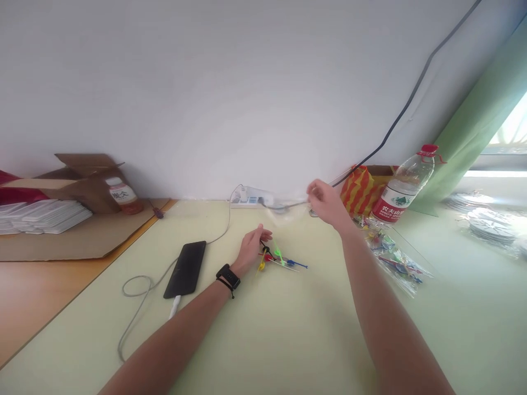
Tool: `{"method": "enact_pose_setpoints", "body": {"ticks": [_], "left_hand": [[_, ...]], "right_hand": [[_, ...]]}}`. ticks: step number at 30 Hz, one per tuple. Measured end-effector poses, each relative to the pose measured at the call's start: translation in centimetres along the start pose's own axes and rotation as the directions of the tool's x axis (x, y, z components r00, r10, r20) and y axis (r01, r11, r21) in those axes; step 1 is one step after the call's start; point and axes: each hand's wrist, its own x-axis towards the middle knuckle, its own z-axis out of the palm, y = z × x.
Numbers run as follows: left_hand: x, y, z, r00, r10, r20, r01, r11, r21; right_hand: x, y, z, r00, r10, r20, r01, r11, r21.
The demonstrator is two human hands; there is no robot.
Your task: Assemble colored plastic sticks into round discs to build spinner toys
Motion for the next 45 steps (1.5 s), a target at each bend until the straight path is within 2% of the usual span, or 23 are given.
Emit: {"method": "enact_pose_setpoints", "body": {"ticks": [4, 7, 9, 11, 13, 15, 18, 21, 27, 31, 32, 33, 36, 37, 38, 42, 45], "left_hand": [[-0.3, 0.0, 0.1, 0.999, 0.026, 0.019, -0.027, 0.996, 0.085], [-0.2, 0.1, 0.0, 0.999, 0.028, -0.024, -0.024, 0.987, 0.158], [0.0, 0.2, -0.3, 0.998, 0.03, -0.047, -0.018, 0.97, 0.242], [0.4, 0.5, -1.0, 1.0, 0.031, 0.002, -0.029, 0.927, 0.375], [0.9, 1.0, -1.9, 0.99, 0.011, 0.14, -0.08, 0.865, 0.495], [1.3, 1.5, -2.8, 0.949, -0.046, 0.313, -0.14, 0.826, 0.546], [1.7, 2.5, -4.0, 0.893, -0.097, 0.439, -0.168, 0.833, 0.526], [1.9, 3.3, -4.8, 0.871, -0.135, 0.472, -0.12, 0.874, 0.471], [2.5, 4.2, -6.3, 0.852, -0.165, 0.497, -0.031, 0.932, 0.361], [2.8, 4.8, -7.3, 0.871, -0.158, 0.465, -0.02, 0.934, 0.356], [2.9, 5.1, -7.5, 0.885, -0.145, 0.443, -0.022, 0.936, 0.351], [2.9, 5.4, -7.7, 0.899, -0.129, 0.419, -0.026, 0.938, 0.346], [2.9, 6.3, -7.8, 0.933, -0.085, 0.349, -0.037, 0.944, 0.328], [2.9, 6.6, -7.7, 0.94, -0.075, 0.333, -0.038, 0.947, 0.32], [2.9, 6.8, -7.6, 0.945, -0.067, 0.319, -0.037, 0.95, 0.311], [2.6, 7.5, -6.7, 0.966, -0.032, 0.256, -0.041, 0.961, 0.274], [2.4, 8.0, -6.4, 0.982, 0.021, 0.19, -0.071, 0.962, 0.263]], "right_hand": [[0.6, 3.3, 0.7, 0.954, 0.301, -0.006, -0.292, 0.931, 0.218], [0.7, 4.4, 0.9, 0.933, 0.361, -0.012, -0.342, 0.893, 0.292], [0.6, 4.4, 0.6, 0.941, 0.338, -0.022, -0.322, 0.912, 0.253], [0.5, 4.0, 0.0, 0.954, 0.299, 0.023, -0.298, 0.937, 0.182], [0.2, 3.1, -0.4, 0.954, 0.263, 0.145, -0.28, 0.954, 0.112], [-0.1, 2.3, -0.5, 0.93, 0.231, 0.285, -0.25, 0.968, 0.032], [-0.7, 1.5, 0.3, 0.881, 0.189, 0.434, -0.154, 0.981, -0.117], [-1.4, 1.7, 2.3, 0.82, 0.164, 0.549, -0.056, 0.977, -0.208], [-3.2, 2.4, 7.0, 0.665, 0.086, 0.742, 0.06, 0.984, -0.168], [-3.4, 2.1, 7.7, 0.573, 0.049, 0.818, 0.115, 0.984, -0.139], [-3.4, 1.9, 7.6, 0.575, 0.038, 0.817, 0.115, 0.985, -0.127], [-3.3, 1.7, 7.5, 0.606, 0.023, 0.795, 0.109, 0.988, -0.112], [-3.3, 0.9, 7.6, 0.779, -0.047, 0.625, 0.084, 0.996, -0.029], [-3.4, 0.6, 7.8, 0.816, -0.071, 0.573, 0.077, 0.997, 0.013], [-3.5, 0.3, 8.2, 0.835, -0.092, 0.543, 0.073, 0.996, 0.055], [-3.9, -0.3, 9.8, 0.857, -0.149, 0.494, 0.074, 0.983, 0.169], [-3.9, -0.4, 10.6, 0.891, -0.138, 0.433, 0.006, 0.956, 0.292]]}}
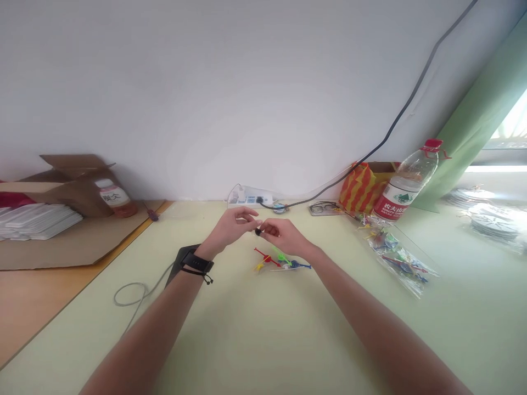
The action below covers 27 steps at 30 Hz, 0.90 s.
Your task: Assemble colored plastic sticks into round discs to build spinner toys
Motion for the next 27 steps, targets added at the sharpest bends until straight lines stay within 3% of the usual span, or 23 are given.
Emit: {"method": "enact_pose_setpoints", "body": {"ticks": [2, 7, 11, 17, 23, 25, 27], "left_hand": [[-0.1, 0.3, 0.0, 1.0, 0.022, 0.003, -0.022, 1.0, -0.009], [-0.4, 0.6, 0.2, 0.977, 0.065, 0.205, -0.054, 0.997, -0.058], [-0.5, 0.6, 0.4, 0.98, 0.124, 0.156, -0.119, 0.992, -0.039], [-0.9, 1.6, 0.5, 0.96, 0.217, 0.176, -0.21, 0.976, -0.059], [-0.8, 1.0, 1.1, 0.961, 0.211, 0.181, -0.212, 0.977, -0.009], [-0.6, 0.1, 1.3, 0.963, 0.204, 0.176, -0.213, 0.976, 0.036], [-0.4, -1.1, 1.5, 0.969, 0.192, 0.155, -0.207, 0.974, 0.089]], "right_hand": [[0.2, -0.1, 0.1, 0.998, 0.041, -0.048, -0.033, 0.988, 0.151], [0.3, -0.7, 0.3, 0.978, 0.178, -0.111, -0.127, 0.924, 0.361], [0.3, -0.7, 0.3, 0.969, 0.218, -0.119, -0.151, 0.897, 0.415], [0.5, -0.5, 0.0, 0.973, 0.217, -0.075, -0.151, 0.85, 0.506], [0.5, -0.5, 0.5, 0.975, 0.209, -0.077, -0.168, 0.917, 0.362], [0.5, -0.2, 0.5, 0.972, 0.207, -0.107, -0.181, 0.96, 0.215], [0.4, 0.4, 0.0, 0.968, 0.22, -0.123, -0.226, 0.973, -0.04]]}}
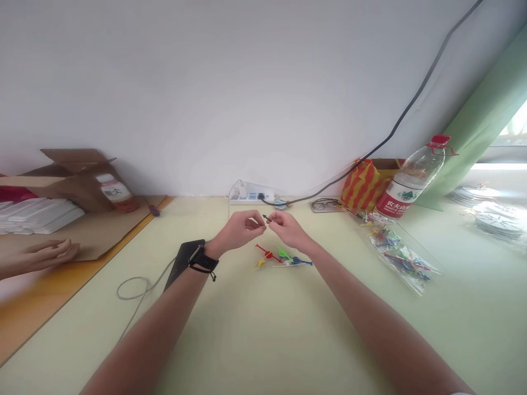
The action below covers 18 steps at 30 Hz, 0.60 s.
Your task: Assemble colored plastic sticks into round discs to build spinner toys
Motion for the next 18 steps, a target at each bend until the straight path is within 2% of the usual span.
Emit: {"method": "enact_pose_setpoints", "body": {"ticks": [2, 4, 7, 9, 12, 14, 18], "left_hand": [[0.0, -1.4, 0.3, 1.0, -0.02, -0.021, 0.02, 0.999, 0.032], [0.0, -2.8, 0.6, 0.999, -0.026, -0.021, 0.028, 0.995, 0.095], [0.0, -4.4, 0.6, 1.0, -0.028, -0.005, 0.029, 0.979, 0.2], [-0.1, -5.0, 0.3, 0.999, -0.048, 0.011, 0.045, 0.974, 0.221], [-0.1, -4.8, -0.4, 0.999, -0.048, 0.007, 0.045, 0.971, 0.234], [-0.1, -4.2, -1.0, 0.999, -0.032, -0.024, 0.037, 0.966, 0.255], [-0.1, -2.3, -1.8, 0.999, -0.051, 0.004, 0.048, 0.945, 0.323]], "right_hand": [[0.0, 0.9, -0.8, 0.999, 0.037, 0.034, -0.027, 0.966, -0.257], [-0.2, 1.8, -1.7, 0.993, 0.086, 0.085, -0.045, 0.913, -0.405], [-0.5, 2.1, -2.6, 0.992, 0.1, 0.083, -0.048, 0.876, -0.479], [-0.8, 1.4, -2.5, 0.995, 0.061, 0.073, -0.016, 0.864, -0.504], [-1.3, -0.4, -1.4, 0.98, 0.018, 0.199, 0.075, 0.889, -0.453], [-1.6, -1.5, -0.4, 0.95, 0.059, 0.307, 0.082, 0.9, -0.427], [-2.1, -2.5, 0.5, 0.923, 0.168, 0.347, 0.027, 0.87, -0.492]]}}
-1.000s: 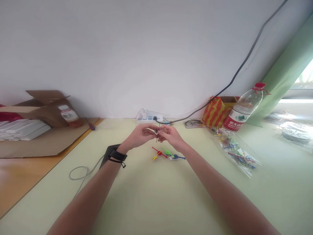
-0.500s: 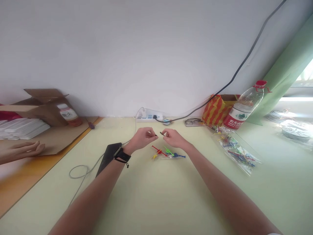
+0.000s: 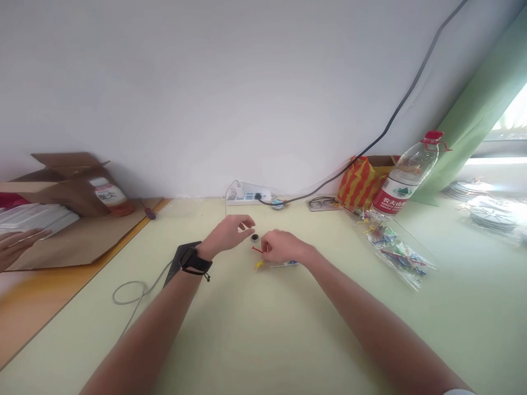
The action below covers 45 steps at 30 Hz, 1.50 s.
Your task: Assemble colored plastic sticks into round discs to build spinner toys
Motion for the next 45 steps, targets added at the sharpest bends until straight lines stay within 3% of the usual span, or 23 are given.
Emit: {"method": "enact_pose_setpoints", "body": {"ticks": [5, 9, 14, 20, 24, 29, 32, 35, 38, 42, 45], "left_hand": [[-0.3, 2.1, -0.9, 0.998, -0.006, 0.062, 0.004, 0.999, 0.035], [-0.3, 3.3, -0.5, 0.996, 0.01, 0.085, -0.003, 0.996, -0.085], [-0.2, 4.2, 0.7, 0.992, 0.094, 0.086, -0.066, 0.956, -0.284], [-0.1, 4.6, 2.0, 0.992, 0.123, -0.041, -0.13, 0.936, -0.328], [0.0, 4.2, 2.4, 0.988, 0.109, -0.11, -0.14, 0.932, -0.334], [-0.1, 3.6, 3.0, 0.992, 0.099, -0.083, -0.115, 0.969, -0.217], [-0.3, 2.9, 3.6, 0.992, 0.105, -0.067, -0.111, 0.989, -0.098], [-0.3, 2.0, 4.1, 0.994, 0.075, -0.074, -0.074, 0.997, 0.026], [-0.2, 1.2, 4.4, 0.995, 0.05, -0.083, -0.043, 0.996, 0.077], [-0.1, 0.5, 4.6, 0.996, 0.055, -0.075, -0.046, 0.992, 0.12], [-0.1, 0.0, 4.9, 0.996, 0.087, -0.037, -0.082, 0.988, 0.135]], "right_hand": [[-0.3, 0.4, -1.1, 0.999, 0.043, 0.024, -0.043, 0.999, 0.029], [-0.3, 1.0, -2.2, 0.998, 0.055, -0.043, -0.043, 0.97, 0.239], [0.4, 1.9, -2.6, 0.982, 0.043, -0.183, 0.079, 0.789, 0.609], [0.7, 2.5, -2.5, 0.985, 0.009, -0.174, 0.121, 0.683, 0.72], [0.7, 2.1, -2.3, 0.976, 0.0, -0.218, 0.14, 0.765, 0.628], [1.2, 3.9, -2.0, 0.957, 0.076, -0.281, -0.01, 0.973, 0.23], [1.4, 5.7, -1.7, 0.965, 0.11, -0.239, -0.089, 0.991, 0.098], [1.2, 6.4, -1.5, 0.97, 0.1, -0.222, -0.094, 0.995, 0.036], [0.9, 5.3, -1.6, 0.979, 0.025, -0.202, -0.026, 1.0, -0.004], [0.6, 3.1, -1.2, 0.978, -0.209, -0.012, 0.209, 0.978, 0.006], [0.5, 2.3, -0.7, 0.972, -0.231, 0.032, 0.232, 0.972, -0.042]]}}
